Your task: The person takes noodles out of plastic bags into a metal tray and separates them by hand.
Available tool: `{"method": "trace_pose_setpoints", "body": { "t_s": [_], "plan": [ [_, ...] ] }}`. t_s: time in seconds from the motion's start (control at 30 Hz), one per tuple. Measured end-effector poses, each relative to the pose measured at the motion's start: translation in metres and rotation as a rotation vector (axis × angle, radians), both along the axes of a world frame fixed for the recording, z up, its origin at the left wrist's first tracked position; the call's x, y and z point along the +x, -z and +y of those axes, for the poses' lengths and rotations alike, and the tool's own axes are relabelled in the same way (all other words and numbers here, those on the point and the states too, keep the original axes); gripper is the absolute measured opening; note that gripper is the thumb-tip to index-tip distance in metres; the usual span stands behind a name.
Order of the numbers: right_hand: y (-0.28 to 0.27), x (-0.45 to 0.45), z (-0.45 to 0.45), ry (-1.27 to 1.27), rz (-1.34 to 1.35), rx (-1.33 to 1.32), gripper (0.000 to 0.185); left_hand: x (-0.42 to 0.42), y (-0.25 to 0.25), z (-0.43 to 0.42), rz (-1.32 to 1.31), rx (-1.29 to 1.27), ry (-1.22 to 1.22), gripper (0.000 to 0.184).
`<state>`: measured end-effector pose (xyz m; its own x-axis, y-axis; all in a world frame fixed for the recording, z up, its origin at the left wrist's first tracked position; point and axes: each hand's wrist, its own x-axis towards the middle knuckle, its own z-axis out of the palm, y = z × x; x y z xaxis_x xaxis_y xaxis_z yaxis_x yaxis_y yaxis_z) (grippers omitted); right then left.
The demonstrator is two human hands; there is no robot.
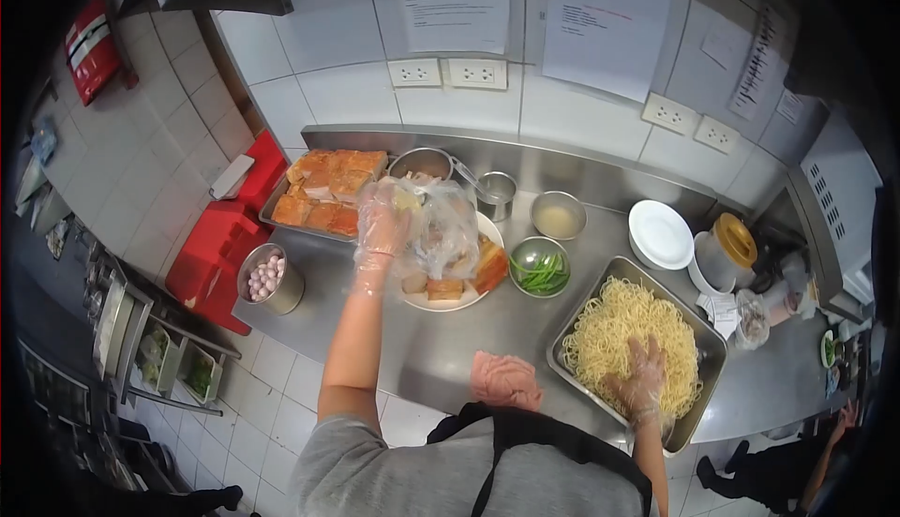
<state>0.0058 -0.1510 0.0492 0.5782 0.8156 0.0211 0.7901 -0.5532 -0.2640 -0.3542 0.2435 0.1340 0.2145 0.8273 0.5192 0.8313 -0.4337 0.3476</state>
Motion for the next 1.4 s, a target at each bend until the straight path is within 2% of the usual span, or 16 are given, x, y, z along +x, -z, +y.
{"method": "trace_pose_setpoints", "body": {
  "t_s": [0.07, 0.13, 0.2, 0.27, 0.37, 0.53, 0.7, 0.8, 0.93, 1.0, 1.07, 1.13, 1.17, 1.23, 1.3, 1.4],
  "plan": [
    [-0.002, 0.000, 0.000, 0.004, 0.000, -0.006, 0.089, 0.001, 0.006, 0.011, 0.203, -0.048, -0.217, 0.095],
    [-0.006, -0.001, 0.000, 0.010, 0.018, 0.001, 0.089, 0.010, 0.013, 0.007, 0.256, -0.166, -0.383, 0.116],
    [-0.004, -0.001, 0.001, 0.012, 0.024, 0.010, 0.089, 0.007, 0.010, 0.008, 0.227, -0.386, -0.432, 0.131],
    [-0.001, 0.002, 0.002, -0.002, 0.021, 0.026, 0.088, 0.000, -0.006, 0.015, 0.096, -0.696, -0.346, 0.140],
    [-0.002, 0.001, 0.002, 0.001, 0.031, 0.053, 0.087, -0.009, 0.001, 0.012, 0.145, -0.602, -0.261, 0.139],
    [-0.003, 0.001, 0.000, -0.001, 0.059, 0.084, 0.087, -0.058, 0.048, 0.020, 0.047, -0.240, 0.117, 0.130],
    [-0.033, -0.002, 0.015, 0.016, 0.161, 0.155, 0.082, -0.063, 0.052, 0.021, -0.147, -0.295, 0.220, 0.124],
    [-0.089, -0.043, 0.061, -0.145, -0.061, 0.307, 0.070, -0.065, 0.066, 0.023, -0.198, -0.313, 0.215, 0.121],
    [-0.135, -0.108, 0.169, -0.877, 0.359, 0.428, 0.045, -0.074, 0.080, 0.029, -0.221, -0.362, 0.182, 0.114],
    [-0.117, -0.147, 0.234, -0.962, 0.852, 0.244, 0.040, -0.072, 0.080, 0.027, -0.237, -0.383, 0.171, 0.106],
    [-0.087, -0.184, 0.296, -0.914, 0.992, 0.220, 0.038, -0.073, 0.081, 0.027, -0.185, -0.330, 0.203, 0.097],
    [-0.067, -0.208, 0.355, -0.642, 1.249, 0.023, 0.041, -0.079, 0.098, 0.035, -0.072, -0.165, 0.260, 0.089],
    [-0.045, -0.212, 0.384, -0.628, 1.305, 0.025, 0.045, -0.080, 0.095, 0.033, -0.082, -0.172, 0.257, 0.086],
    [-0.008, -0.216, 0.432, -0.601, 1.417, 0.030, 0.053, -0.078, 0.066, 0.010, -0.249, -0.383, 0.174, 0.080],
    [-0.014, -0.224, 0.440, -0.553, 1.600, 0.159, 0.061, -0.071, 0.037, -0.009, -0.418, -0.587, 0.049, 0.075],
    [-0.026, -0.223, 0.440, -0.434, 1.746, 0.177, 0.070, -0.066, 0.038, -0.016, -0.438, -0.608, 0.001, 0.073]
  ]
}}
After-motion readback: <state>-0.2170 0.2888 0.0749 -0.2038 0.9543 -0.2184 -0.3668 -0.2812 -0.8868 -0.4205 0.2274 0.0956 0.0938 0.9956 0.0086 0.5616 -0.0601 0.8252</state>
